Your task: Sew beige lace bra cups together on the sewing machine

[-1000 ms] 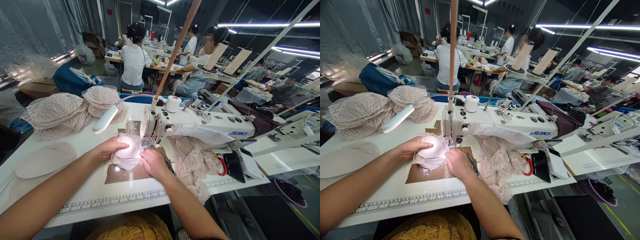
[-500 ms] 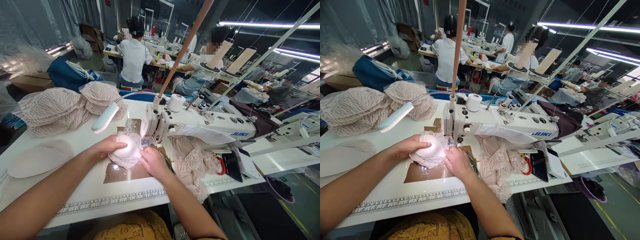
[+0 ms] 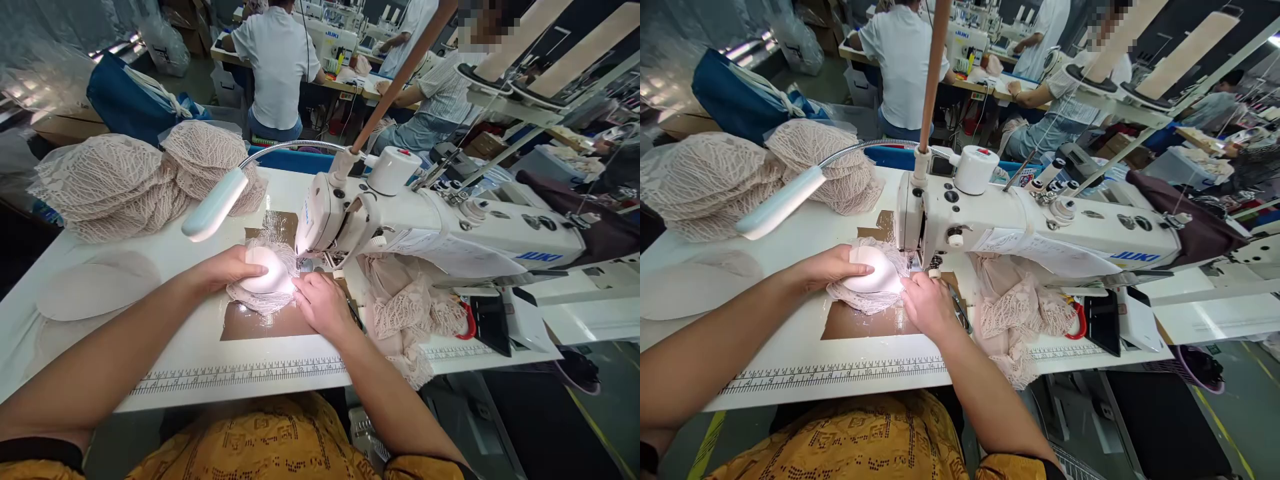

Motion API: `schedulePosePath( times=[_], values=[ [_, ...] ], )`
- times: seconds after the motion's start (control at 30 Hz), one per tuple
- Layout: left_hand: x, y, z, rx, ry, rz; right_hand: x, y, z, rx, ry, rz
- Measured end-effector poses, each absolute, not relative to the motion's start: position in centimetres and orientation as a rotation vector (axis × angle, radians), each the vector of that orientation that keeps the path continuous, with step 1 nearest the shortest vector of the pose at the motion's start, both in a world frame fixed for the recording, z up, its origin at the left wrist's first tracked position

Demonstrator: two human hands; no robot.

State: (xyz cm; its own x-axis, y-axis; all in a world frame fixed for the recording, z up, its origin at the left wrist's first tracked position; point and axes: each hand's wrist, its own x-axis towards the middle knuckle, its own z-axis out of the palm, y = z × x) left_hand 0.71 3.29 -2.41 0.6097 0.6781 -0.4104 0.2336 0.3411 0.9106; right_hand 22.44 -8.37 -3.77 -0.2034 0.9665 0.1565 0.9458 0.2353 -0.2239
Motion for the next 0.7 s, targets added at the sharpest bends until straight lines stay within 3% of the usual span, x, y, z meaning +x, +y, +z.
schedulePosePath(
  times=[0.7],
  values=[
    [1.52, 3.13, -1.62, 1.229, 0.949, 0.378, 22.46, -7.73, -3.56, -1.839, -2.408, 0.021]
  ],
)
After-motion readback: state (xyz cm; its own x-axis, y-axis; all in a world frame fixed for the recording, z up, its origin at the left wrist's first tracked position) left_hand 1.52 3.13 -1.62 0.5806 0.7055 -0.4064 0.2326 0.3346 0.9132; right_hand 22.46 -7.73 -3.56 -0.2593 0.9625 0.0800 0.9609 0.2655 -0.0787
